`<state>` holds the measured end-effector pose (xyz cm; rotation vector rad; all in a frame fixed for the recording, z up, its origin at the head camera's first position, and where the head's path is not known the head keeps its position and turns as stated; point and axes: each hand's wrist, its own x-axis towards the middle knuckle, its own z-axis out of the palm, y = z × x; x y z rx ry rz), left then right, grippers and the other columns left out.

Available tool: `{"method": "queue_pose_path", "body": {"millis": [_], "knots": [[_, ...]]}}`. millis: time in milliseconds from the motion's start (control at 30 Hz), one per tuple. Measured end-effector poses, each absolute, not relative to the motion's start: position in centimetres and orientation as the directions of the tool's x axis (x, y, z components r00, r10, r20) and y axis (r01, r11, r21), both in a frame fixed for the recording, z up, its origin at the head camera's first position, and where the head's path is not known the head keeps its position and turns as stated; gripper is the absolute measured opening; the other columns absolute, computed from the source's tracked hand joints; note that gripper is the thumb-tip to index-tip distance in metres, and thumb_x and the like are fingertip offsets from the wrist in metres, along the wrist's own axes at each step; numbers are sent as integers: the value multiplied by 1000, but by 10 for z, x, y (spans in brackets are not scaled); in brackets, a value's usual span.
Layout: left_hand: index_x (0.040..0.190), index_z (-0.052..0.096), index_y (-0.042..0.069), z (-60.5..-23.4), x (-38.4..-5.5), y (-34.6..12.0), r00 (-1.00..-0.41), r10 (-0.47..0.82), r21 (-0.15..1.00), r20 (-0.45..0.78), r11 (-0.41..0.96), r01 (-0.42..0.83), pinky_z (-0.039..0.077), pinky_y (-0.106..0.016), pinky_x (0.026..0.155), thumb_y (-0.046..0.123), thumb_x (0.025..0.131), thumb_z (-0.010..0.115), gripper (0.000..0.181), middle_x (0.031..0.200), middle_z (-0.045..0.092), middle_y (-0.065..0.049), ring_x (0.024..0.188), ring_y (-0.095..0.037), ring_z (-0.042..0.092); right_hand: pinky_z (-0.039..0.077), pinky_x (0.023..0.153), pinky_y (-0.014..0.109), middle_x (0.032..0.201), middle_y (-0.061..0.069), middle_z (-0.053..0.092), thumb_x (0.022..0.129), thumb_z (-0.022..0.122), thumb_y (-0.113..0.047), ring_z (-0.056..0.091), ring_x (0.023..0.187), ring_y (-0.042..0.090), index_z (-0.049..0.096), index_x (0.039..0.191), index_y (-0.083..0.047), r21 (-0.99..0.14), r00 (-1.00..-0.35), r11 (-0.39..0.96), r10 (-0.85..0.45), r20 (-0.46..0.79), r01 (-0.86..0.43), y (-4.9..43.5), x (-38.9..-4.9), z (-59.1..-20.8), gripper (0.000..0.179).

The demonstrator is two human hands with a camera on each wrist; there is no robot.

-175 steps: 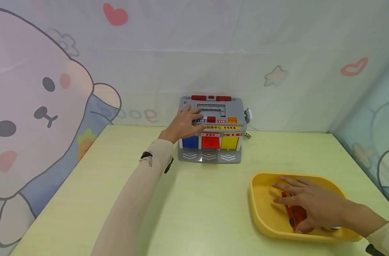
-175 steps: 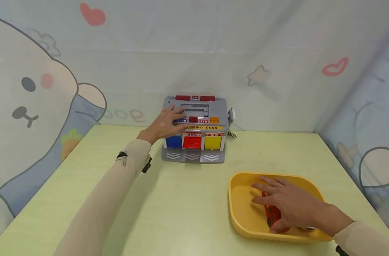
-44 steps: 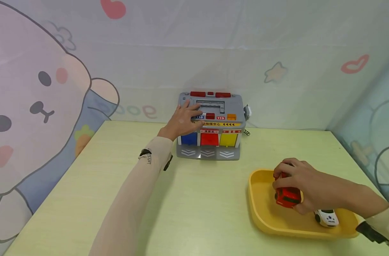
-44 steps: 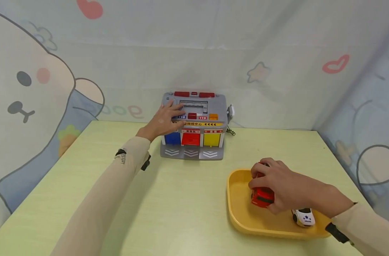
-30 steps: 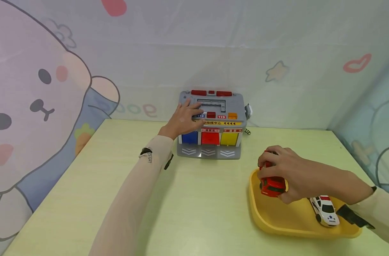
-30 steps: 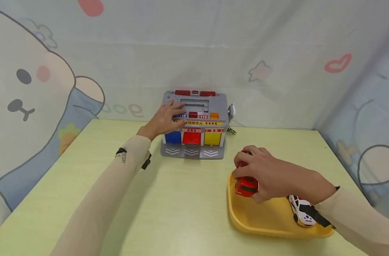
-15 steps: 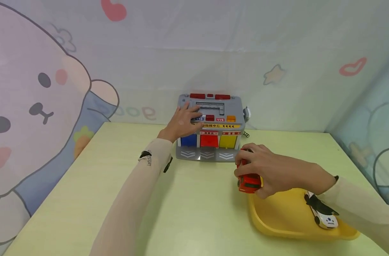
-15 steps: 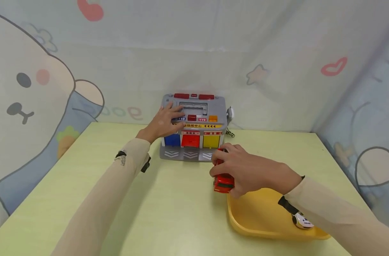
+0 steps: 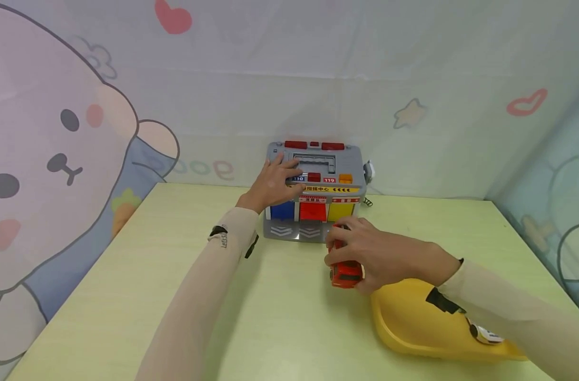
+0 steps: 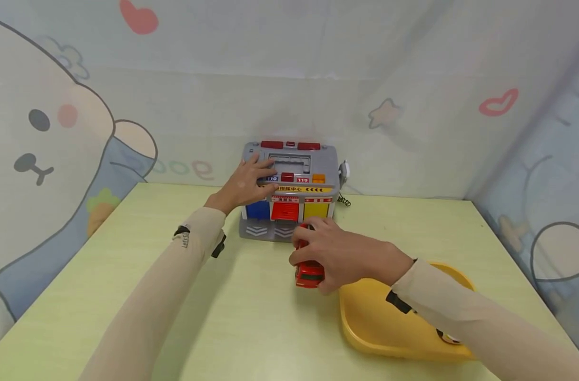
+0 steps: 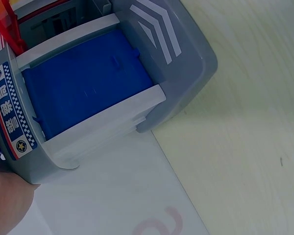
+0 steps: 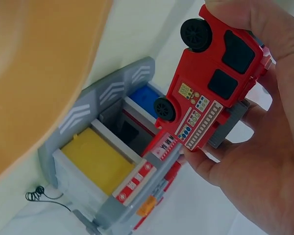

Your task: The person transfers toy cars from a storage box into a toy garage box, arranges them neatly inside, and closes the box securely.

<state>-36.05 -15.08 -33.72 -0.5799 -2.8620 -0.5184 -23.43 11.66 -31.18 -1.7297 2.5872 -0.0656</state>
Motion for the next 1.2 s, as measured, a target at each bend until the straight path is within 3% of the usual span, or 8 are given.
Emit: {"method": "queue_pose_path", "body": {"millis": [300,733,1200], "knots": [[142,59,17,-339,-359,-152,-908,347,301,235,862,407,6,-58,125,44,97,56,52,162,37,-4,156,-34,11,42,100,49,122,-3,55,74,81,-27,39,128,27,70,112,-33,-51,-364,365,-931,-27,-930,103,-240,-326,40],[143,58,17,-338,-358,-152,-913,344,301,221,866,399,5,-57,125,43,98,56,52,163,35,-3,157,-32,9,44,105,49,129,-3,54,75,83,-30,37,135,29,68,116,-33,-59,-386,396,-913,-128,-916,85,-246,-339,44],[142,59,17,-338,-359,-149,-915,330,290,233,874,390,5,-56,125,44,98,55,52,162,36,-3,157,-31,11,33,114,56,129,-1,54,77,85,-31,35,138,32,69,117,-30,8,-370,375,-913,-170,-927,66,-263,-357,43]]}}
